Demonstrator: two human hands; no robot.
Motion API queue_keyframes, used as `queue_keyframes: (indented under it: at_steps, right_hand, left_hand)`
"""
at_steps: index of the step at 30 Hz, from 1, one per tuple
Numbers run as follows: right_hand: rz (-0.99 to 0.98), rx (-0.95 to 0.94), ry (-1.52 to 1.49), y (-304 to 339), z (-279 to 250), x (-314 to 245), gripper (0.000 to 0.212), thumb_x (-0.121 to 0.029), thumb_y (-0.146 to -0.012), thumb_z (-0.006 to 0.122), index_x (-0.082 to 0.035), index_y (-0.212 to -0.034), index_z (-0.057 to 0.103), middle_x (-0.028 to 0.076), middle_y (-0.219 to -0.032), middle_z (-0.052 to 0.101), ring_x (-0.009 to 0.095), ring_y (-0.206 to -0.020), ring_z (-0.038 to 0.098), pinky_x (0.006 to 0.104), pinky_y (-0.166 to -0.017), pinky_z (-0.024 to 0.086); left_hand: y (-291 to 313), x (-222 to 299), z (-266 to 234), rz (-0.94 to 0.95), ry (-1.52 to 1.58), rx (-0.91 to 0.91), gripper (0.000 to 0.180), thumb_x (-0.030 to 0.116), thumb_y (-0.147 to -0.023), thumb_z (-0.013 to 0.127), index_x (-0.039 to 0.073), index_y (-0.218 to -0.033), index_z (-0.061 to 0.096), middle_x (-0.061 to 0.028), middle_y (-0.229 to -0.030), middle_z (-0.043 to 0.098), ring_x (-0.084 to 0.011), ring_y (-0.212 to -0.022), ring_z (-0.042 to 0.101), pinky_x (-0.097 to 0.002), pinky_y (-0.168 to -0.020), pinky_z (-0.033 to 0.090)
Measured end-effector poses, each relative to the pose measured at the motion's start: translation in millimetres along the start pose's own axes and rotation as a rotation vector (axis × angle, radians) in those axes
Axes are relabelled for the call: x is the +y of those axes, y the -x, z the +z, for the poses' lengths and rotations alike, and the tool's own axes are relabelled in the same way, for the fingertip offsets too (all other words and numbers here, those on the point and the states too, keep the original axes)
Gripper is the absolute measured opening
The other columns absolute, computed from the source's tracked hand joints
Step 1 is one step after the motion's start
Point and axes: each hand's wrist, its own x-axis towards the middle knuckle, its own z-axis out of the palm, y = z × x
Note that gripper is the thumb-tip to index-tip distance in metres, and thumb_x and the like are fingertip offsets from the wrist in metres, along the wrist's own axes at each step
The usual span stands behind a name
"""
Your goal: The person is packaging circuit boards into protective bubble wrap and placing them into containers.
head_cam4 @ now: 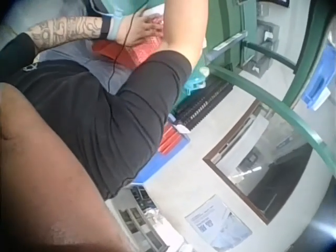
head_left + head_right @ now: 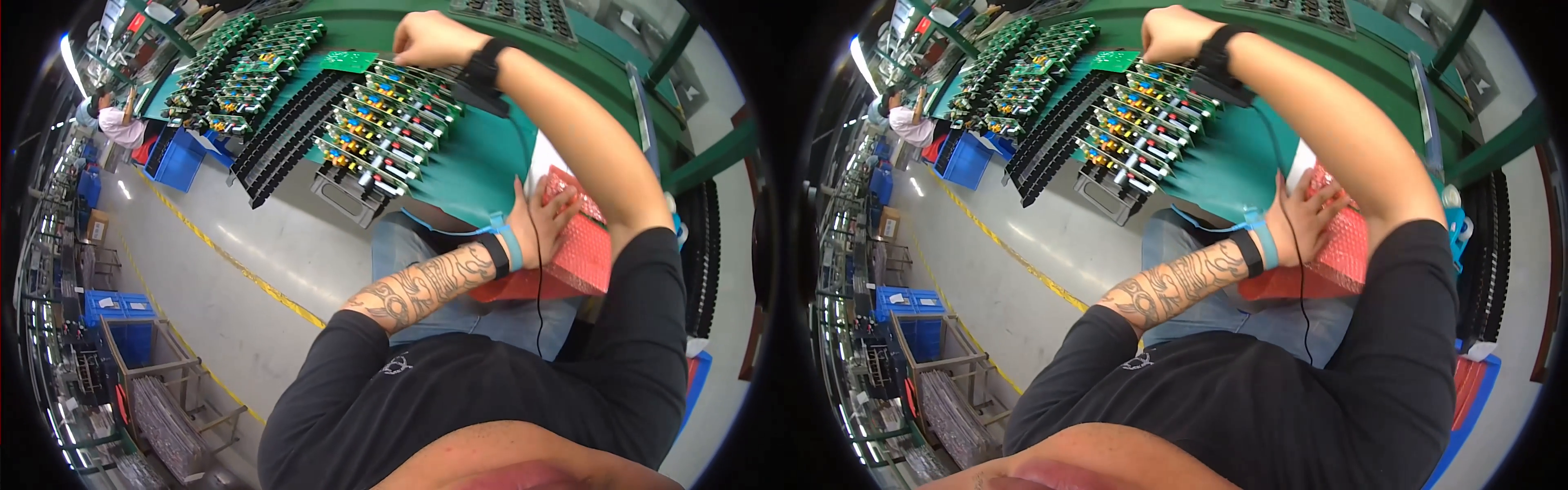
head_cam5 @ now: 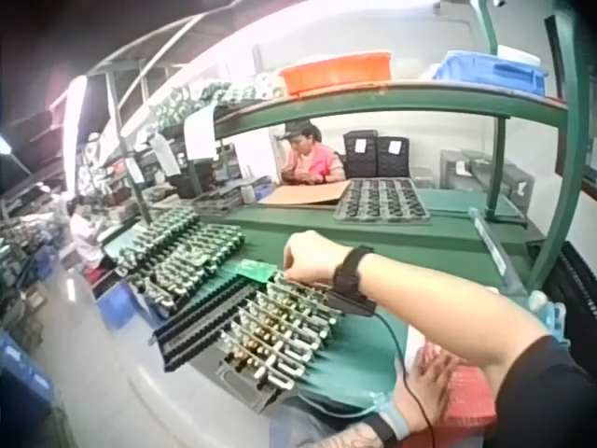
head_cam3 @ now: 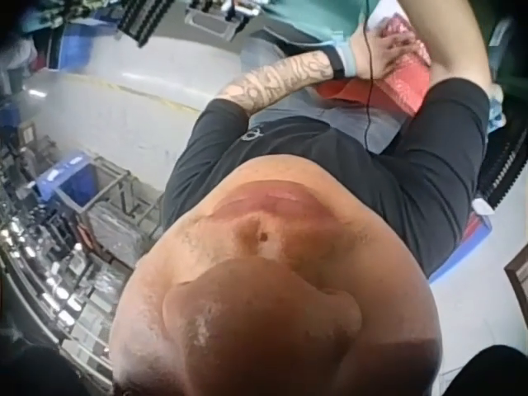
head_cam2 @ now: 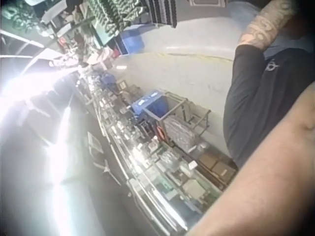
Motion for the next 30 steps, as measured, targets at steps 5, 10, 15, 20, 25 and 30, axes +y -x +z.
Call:
queue_keyframes:
  at_steps: [5, 10, 15, 20, 25, 30]
  right_hand:
    - [-0.019, 0.043, 0.197, -115, 73, -14, 0.039, -0.024, -0.076, 0.081, 0.003, -0.104, 0.075, 0.023, -0.101, 0.075, 0.037, -0.097, 0.073, 0.0427, -0.085, 0.059]
    - [0.098, -0.143, 0.222, -152, 115, -21, 0.031, -0.013, -0.075, 0.074, 0.000, -0.103, 0.076, 0.028, -0.109, 0.072, 0.041, -0.104, 0.071, 0.0464, -0.090, 0.059]
    - [0.101, -0.043, 0.267, -170, 122, -6, 0.045, -0.020, -0.072, 0.081, 0.002, -0.111, 0.073, 0.025, -0.111, 0.073, 0.039, -0.105, 0.070, 0.0428, -0.092, 0.058]
    - [0.183, -0.003, 0.178, -151, 79, -21, 0.051, -0.016, -0.080, 0.079, -0.001, -0.127, 0.068, 0.023, -0.122, 0.070, 0.033, -0.110, 0.070, 0.0396, -0.094, 0.057]
    - [0.108, 0.197, -0.057, -67, -18, -5, 0.043, -0.018, -0.082, 0.083, 0.007, -0.115, 0.071, 0.011, -0.093, 0.074, 0.016, -0.083, 0.067, 0.0312, -0.075, 0.055]
    - [0.378, 0.279, -0.708, 145, -101, -28, 0.036, -0.008, -0.090, 0.075, 0.005, -0.123, 0.067, 0.007, -0.100, 0.073, 0.014, -0.078, 0.067, 0.0230, -0.067, 0.052]
  left_hand:
    - [-1, -2, 0, 0.005, -0.048, 0.074, 0.076, 0.048, -0.094, 0.056, 0.014, -0.160, 0.036, -0.0119, -0.164, 0.035, -0.0498, -0.150, 0.024, -0.0865, -0.105, 0.014]
    - [0, -10, 24, 0.012, -0.374, 0.145, 0.076, 0.051, -0.096, 0.054, 0.014, -0.160, 0.036, -0.0103, -0.165, 0.033, -0.0442, -0.153, 0.020, -0.0765, -0.113, 0.015]
    - [2, -17, 48, 0.020, -0.669, 0.199, 0.075, 0.055, -0.098, 0.051, 0.013, -0.159, 0.037, -0.0086, -0.167, 0.032, -0.0386, -0.156, 0.016, -0.0664, -0.120, 0.015]
    - [17, -11, -30, -0.070, 0.164, 0.081, 0.073, 0.048, -0.096, 0.056, 0.012, -0.158, 0.040, -0.0120, -0.165, 0.033, -0.0463, -0.155, 0.014, -0.0745, -0.117, 0.015]
    - [8, -11, 2, 0.040, 0.152, 0.099, 0.072, 0.041, -0.092, 0.059, 0.012, -0.156, 0.044, -0.0193, -0.162, 0.035, -0.0539, -0.151, 0.017, -0.0828, -0.109, 0.017]
    - [2, -6, -7, 0.019, 0.089, 0.181, 0.066, 0.039, -0.093, 0.062, 0.014, -0.152, 0.048, -0.0175, -0.158, 0.043, -0.0496, -0.146, 0.032, -0.0787, -0.111, 0.022]
